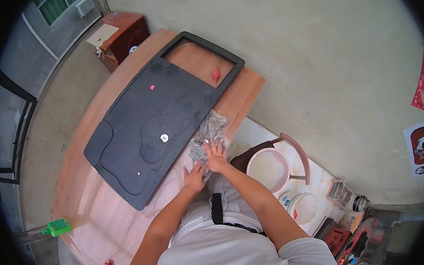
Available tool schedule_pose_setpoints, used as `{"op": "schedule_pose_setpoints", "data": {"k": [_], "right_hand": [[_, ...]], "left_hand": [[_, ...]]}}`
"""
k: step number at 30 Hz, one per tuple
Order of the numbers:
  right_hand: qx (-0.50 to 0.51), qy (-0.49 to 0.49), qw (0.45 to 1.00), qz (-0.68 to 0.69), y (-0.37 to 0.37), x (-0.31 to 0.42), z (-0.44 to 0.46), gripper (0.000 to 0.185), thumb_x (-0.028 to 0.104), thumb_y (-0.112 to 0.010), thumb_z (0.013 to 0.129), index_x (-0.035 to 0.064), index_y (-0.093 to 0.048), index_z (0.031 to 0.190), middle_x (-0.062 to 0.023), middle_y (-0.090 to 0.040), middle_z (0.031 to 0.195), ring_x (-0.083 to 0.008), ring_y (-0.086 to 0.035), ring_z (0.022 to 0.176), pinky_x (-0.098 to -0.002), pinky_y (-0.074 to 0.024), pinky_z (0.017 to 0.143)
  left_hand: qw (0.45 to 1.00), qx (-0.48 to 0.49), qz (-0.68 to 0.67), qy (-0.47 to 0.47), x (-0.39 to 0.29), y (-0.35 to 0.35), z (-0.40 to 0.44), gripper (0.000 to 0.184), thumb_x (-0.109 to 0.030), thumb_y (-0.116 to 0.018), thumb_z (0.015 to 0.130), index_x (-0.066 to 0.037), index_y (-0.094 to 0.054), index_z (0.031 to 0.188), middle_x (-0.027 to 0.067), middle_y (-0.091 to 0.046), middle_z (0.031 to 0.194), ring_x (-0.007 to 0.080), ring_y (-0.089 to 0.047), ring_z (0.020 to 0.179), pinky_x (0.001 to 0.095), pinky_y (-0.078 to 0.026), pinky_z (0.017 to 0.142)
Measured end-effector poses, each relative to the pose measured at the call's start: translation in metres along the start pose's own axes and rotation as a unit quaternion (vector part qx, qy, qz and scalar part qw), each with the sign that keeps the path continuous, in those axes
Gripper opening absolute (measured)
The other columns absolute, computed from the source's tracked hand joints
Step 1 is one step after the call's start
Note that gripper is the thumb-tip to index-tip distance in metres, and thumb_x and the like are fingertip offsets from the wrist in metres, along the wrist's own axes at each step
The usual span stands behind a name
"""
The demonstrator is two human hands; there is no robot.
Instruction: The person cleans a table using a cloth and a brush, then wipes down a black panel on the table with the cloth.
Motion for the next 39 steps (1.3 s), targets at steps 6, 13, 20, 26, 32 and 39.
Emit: {"op": "schedule_pose_setpoints", "data": {"k": [6, 13, 20, 26, 32, 39], "right_hand": [[-0.027, 0.005, 0.999, 0.025, -0.001, 0.000, -0.001, 0.095, 0.025, -0.066, 0.083, 0.0201, -0.005, 0.155, -0.0160, -0.002, 0.161, -0.0460, 0.001, 0.146, -0.0648, -0.0057, 0.113], [-0.036, 0.013, 0.998, 0.045, 0.004, 0.002, -0.006, 0.093, 0.021, -0.065, 0.082, 0.0195, -0.008, 0.155, -0.0151, -0.003, 0.161, -0.0448, 0.001, 0.146, -0.0655, -0.0063, 0.112], [-0.032, 0.019, 0.997, 0.061, 0.011, 0.004, -0.011, 0.094, 0.017, -0.066, 0.081, 0.0182, -0.008, 0.156, -0.0152, -0.003, 0.161, -0.0446, 0.001, 0.147, -0.0658, -0.0069, 0.113], [-0.054, 0.027, 0.997, 0.057, 0.004, 0.001, -0.009, 0.095, 0.018, -0.066, 0.080, 0.0186, -0.009, 0.155, -0.0152, -0.004, 0.161, -0.0445, 0.000, 0.147, -0.0663, -0.0072, 0.112], [-0.092, 0.021, 0.992, 0.089, 0.024, 0.002, -0.028, 0.087, 0.035, -0.065, 0.082, 0.0207, -0.019, 0.154, -0.0115, -0.007, 0.162, -0.0385, -0.001, 0.148, -0.0684, -0.0050, 0.112], [-0.191, 0.011, 0.978, 0.079, 0.021, -0.020, -0.017, 0.077, 0.048, -0.064, 0.084, 0.0272, -0.030, 0.150, -0.0079, -0.016, 0.160, -0.0324, -0.016, 0.147, -0.0693, -0.0076, 0.111]], "left_hand": [[1.000, -0.012, 0.019, 0.003, 0.003, -0.010, 0.002, 0.082, -0.019, -0.064, 0.080, -0.025, -0.026, 0.152, 0.0061, -0.020, 0.160, 0.0232, -0.022, 0.147, 0.0652, -0.010, 0.114], [0.999, -0.010, 0.041, -0.006, 0.002, -0.010, 0.002, 0.082, -0.019, -0.062, 0.080, -0.022, -0.025, 0.152, 0.0089, -0.021, 0.160, 0.0255, -0.022, 0.147, 0.0643, -0.010, 0.114], [0.997, -0.046, 0.055, -0.026, 0.002, -0.014, 0.002, 0.077, -0.020, -0.064, 0.078, -0.016, -0.033, 0.148, 0.0136, -0.023, 0.158, 0.0307, -0.026, 0.145, 0.0633, -0.012, 0.114], [0.997, -0.041, 0.059, -0.025, 0.003, -0.016, 0.004, 0.076, -0.021, -0.064, 0.077, -0.013, -0.035, 0.147, 0.0162, -0.023, 0.157, 0.0329, -0.025, 0.145, 0.0635, -0.012, 0.114], [0.997, -0.008, 0.071, -0.006, 0.000, -0.017, 0.005, 0.073, -0.041, -0.056, 0.085, -0.016, -0.033, 0.149, 0.0159, -0.021, 0.158, 0.0318, -0.017, 0.148, 0.0627, -0.007, 0.115], [0.997, -0.048, 0.062, -0.009, -0.010, -0.013, 0.017, 0.073, -0.055, -0.047, 0.092, -0.018, -0.029, 0.152, 0.0168, -0.018, 0.159, 0.0333, -0.014, 0.148, 0.0570, -0.006, 0.117]]}}
Point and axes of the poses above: each hand's wrist, its own z-axis towards the middle knuckle, its own y-axis out of the back of the hand, x = y × z, the point moved 7 cm from there along z, towards the middle knuckle
